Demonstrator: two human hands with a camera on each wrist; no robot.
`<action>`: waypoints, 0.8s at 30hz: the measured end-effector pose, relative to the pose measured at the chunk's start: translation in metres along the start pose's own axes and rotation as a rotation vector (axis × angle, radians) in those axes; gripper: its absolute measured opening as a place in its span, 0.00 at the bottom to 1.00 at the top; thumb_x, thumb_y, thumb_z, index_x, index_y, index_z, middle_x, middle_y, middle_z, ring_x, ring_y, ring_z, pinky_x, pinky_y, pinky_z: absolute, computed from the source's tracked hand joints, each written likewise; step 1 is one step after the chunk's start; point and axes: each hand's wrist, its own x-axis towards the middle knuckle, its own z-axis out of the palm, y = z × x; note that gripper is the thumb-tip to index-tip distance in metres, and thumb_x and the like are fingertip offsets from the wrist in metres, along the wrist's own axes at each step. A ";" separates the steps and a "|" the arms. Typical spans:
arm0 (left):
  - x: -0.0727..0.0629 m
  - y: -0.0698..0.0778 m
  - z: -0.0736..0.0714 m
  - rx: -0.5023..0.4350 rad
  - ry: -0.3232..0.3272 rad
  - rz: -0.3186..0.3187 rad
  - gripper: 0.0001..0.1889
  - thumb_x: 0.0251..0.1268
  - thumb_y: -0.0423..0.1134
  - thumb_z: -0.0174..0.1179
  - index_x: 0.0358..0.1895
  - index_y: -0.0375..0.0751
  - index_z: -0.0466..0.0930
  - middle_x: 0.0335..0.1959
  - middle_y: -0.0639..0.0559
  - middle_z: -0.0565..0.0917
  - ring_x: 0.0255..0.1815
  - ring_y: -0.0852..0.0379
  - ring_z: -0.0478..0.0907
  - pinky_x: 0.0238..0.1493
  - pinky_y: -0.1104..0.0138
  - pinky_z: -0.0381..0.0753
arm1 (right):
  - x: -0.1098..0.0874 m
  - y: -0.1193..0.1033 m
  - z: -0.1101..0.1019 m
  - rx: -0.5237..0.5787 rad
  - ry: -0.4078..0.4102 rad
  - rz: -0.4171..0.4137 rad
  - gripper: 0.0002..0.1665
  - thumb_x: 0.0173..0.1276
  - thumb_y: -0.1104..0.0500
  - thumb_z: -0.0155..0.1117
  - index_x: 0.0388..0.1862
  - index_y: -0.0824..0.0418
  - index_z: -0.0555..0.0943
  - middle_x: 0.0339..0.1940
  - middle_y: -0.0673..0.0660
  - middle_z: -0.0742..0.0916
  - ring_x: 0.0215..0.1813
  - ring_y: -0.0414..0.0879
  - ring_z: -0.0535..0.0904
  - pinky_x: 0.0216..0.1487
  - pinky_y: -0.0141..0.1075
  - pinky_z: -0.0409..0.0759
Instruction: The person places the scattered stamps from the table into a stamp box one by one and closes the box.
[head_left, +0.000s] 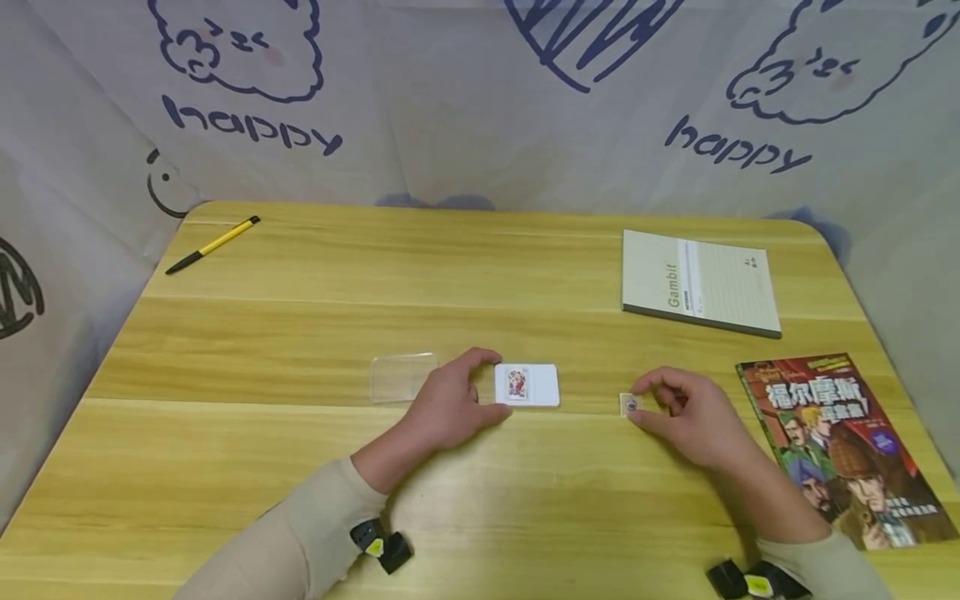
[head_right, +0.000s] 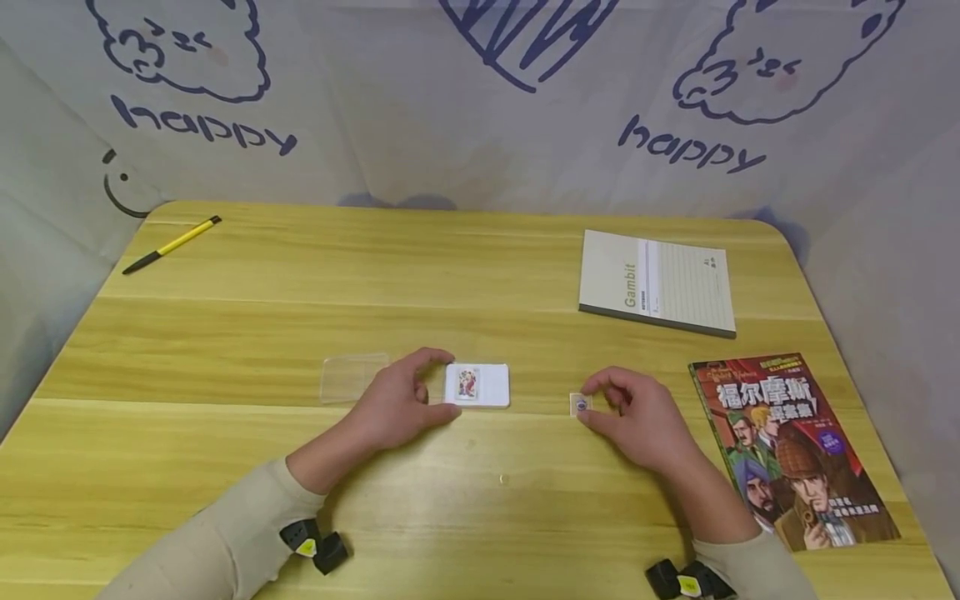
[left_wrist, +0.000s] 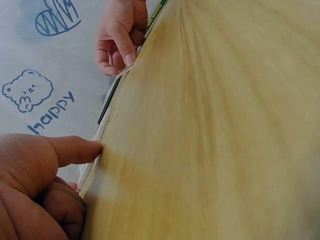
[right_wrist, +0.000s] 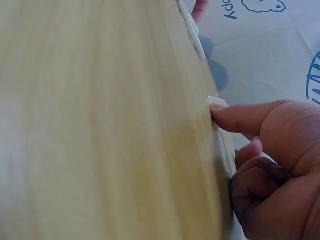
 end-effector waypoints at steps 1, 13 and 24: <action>0.000 0.000 0.000 0.001 -0.001 0.000 0.36 0.53 0.38 0.77 0.66 0.43 0.72 0.14 0.55 0.67 0.14 0.62 0.61 0.17 0.67 0.61 | 0.000 0.000 0.001 0.003 0.012 -0.012 0.12 0.61 0.62 0.77 0.41 0.56 0.84 0.23 0.52 0.75 0.19 0.42 0.63 0.25 0.36 0.65; 0.000 0.000 0.000 -0.004 -0.002 0.002 0.35 0.54 0.38 0.77 0.66 0.42 0.72 0.13 0.56 0.67 0.13 0.62 0.61 0.17 0.67 0.61 | -0.005 0.002 0.001 0.011 0.042 -0.007 0.14 0.59 0.60 0.78 0.42 0.55 0.85 0.19 0.50 0.77 0.15 0.40 0.61 0.17 0.36 0.62; 0.000 0.000 0.000 -0.002 0.001 -0.003 0.35 0.53 0.39 0.77 0.66 0.43 0.72 0.14 0.55 0.67 0.13 0.61 0.61 0.17 0.67 0.61 | -0.007 0.009 -0.004 0.011 -0.048 0.010 0.17 0.57 0.61 0.80 0.45 0.54 0.85 0.13 0.48 0.68 0.15 0.40 0.60 0.20 0.37 0.65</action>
